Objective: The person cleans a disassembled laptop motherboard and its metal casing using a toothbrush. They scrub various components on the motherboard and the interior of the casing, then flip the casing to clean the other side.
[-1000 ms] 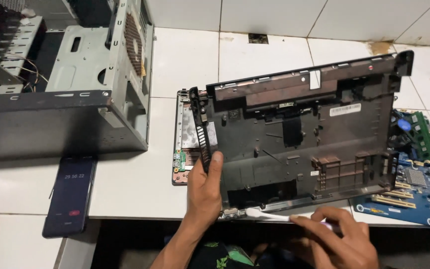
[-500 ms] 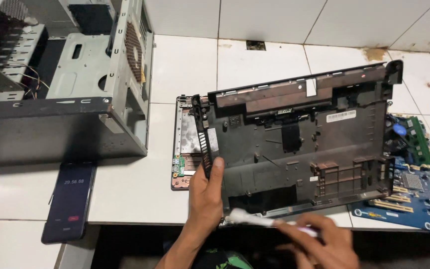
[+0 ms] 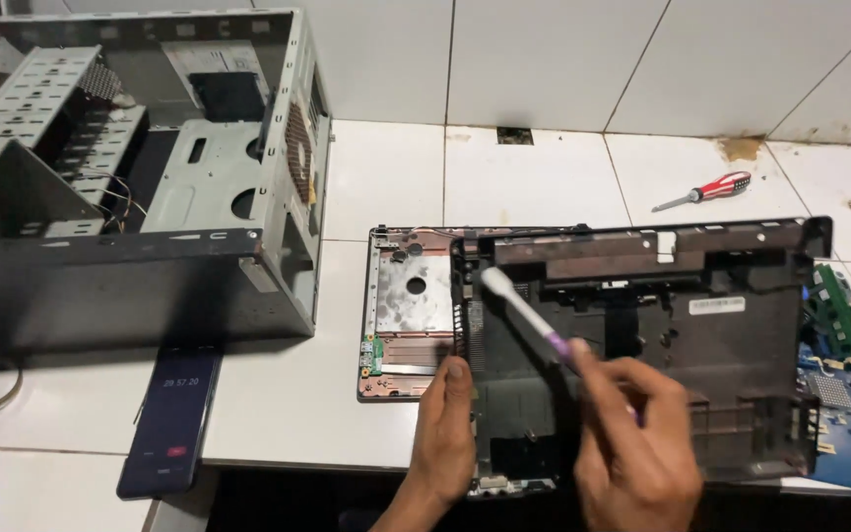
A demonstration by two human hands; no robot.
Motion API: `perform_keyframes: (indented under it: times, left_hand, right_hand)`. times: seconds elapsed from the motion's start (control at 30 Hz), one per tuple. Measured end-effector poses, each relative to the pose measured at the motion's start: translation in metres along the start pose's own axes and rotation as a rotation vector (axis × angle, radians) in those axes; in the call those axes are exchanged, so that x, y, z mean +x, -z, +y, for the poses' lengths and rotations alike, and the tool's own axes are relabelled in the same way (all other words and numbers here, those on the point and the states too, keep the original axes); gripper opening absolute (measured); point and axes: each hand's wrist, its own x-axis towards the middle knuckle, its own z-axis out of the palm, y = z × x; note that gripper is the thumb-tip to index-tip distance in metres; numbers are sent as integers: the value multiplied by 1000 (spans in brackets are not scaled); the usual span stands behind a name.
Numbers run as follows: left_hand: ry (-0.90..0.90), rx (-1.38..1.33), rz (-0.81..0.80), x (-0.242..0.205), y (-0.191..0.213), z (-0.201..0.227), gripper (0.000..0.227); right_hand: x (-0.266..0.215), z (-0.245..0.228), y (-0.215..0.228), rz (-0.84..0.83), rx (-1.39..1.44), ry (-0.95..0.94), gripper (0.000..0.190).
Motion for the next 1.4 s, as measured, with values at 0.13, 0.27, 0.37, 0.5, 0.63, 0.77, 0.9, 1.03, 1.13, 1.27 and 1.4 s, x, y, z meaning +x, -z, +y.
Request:
perform_keyframes:
  times: [0.13,0.27,0.37,0.5,0.63,0.77,0.9,1.03,1.13,1.27,1.4]
  left_hand:
    - [-74,-14,-7,-1,8,22,99]
    - [-263,-50,-42,-1,11,27,54]
    - [-312,-5,-63,-4,14,36,84]
    - [-143,48,69,9,22,24,88]
    - [-275,-22,27,-5,16,34,71]
    - [-293,38,32,9,21,20,60]
    - [-261,19,23,3,19,30,81]
    - [-277,-31,-8,3,23,29,52]
    - [-204,8,63,10,30,27,68]
    - [-233,-19,143,16,42,28,89]
    - [-284,-48,154,14,46,36,86]
  right_hand:
    - [-24,0,-1,-260,-172,-132,46]
    - [-16,-31,2,-308,-126,-252,38]
    - [-6,-37,2,-198,35,-128,31]
    - [-43,-11,2,-385,-87,-51,36]
    - [-25,-40,2,-282,-83,-155,33]
    - [-52,-14,2,-329,-369,213,36]
    - [-3,18,2,-298,-197,1256,13]
    - [0,14,1,-308,-184,1214,14]
    - [-48,27,-3,-340,-143,935,21]
    - [-58,59,22,-1242,-170,-869,58]
    - [-97,161,44,-728,-147,-6,87]
